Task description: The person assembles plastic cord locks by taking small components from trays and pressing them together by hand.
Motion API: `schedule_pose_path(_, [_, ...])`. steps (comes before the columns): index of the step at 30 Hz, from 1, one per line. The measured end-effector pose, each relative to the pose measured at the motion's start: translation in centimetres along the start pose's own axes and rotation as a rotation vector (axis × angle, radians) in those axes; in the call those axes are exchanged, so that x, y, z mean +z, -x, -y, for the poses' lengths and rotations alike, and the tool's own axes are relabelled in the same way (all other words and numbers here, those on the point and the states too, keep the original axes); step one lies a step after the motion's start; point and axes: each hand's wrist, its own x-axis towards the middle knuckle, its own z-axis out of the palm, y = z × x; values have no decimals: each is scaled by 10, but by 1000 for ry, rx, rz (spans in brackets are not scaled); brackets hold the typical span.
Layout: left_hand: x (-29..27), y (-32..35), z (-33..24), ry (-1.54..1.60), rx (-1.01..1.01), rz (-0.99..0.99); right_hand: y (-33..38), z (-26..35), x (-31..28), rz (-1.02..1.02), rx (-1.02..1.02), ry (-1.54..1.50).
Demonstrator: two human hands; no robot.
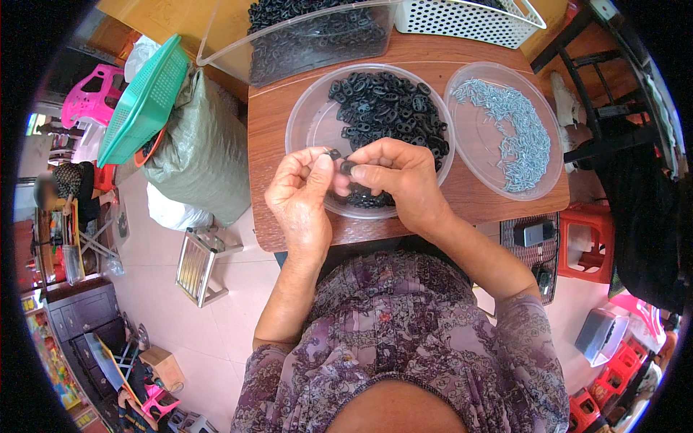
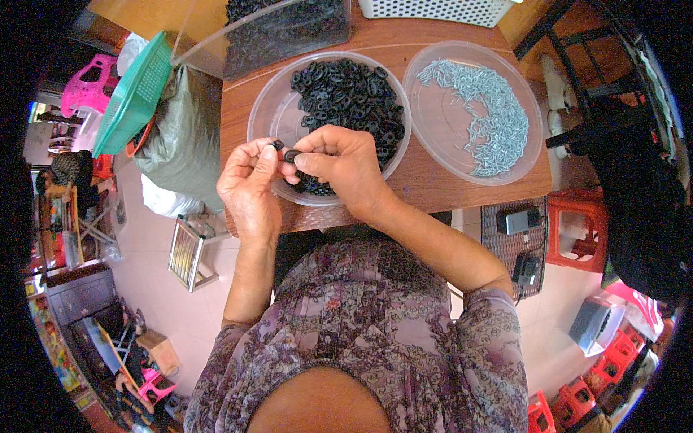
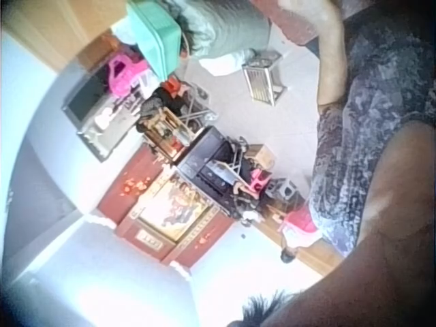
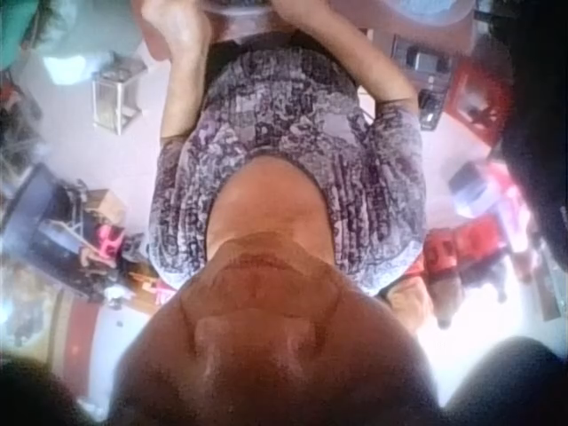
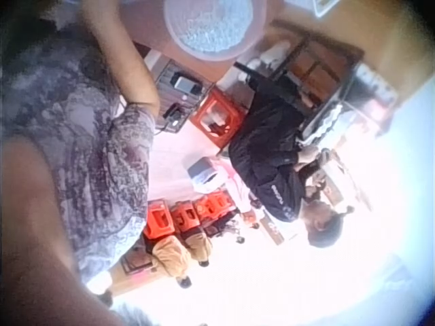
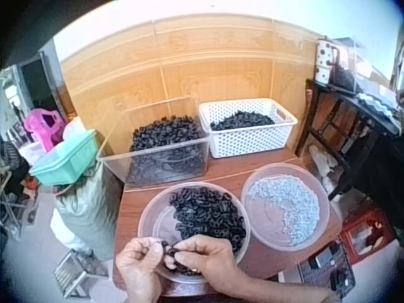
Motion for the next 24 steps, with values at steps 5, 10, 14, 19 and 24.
schedule_pose_path(5, [-8, -2, -2, -15, 37, -6, -3, -3, -1, -67, 75, -67])
schedule_pose_path(10, [-11, 4, -4, -72, 14, 21, -6, -1, 0, -102, 190, -166])
schedule_pose_path(14, [-10, 12, -6, -106, -34, 43, -8, 0, -5, -59, 224, -221])
schedule_pose_path(19, [-5, 17, -3, -144, -36, 74, -9, 0, -2, -88, 177, -194])
schedule_pose_path(24, [-3, 17, -2, -186, -7, 57, -8, -2, 1, -105, 144, -125])
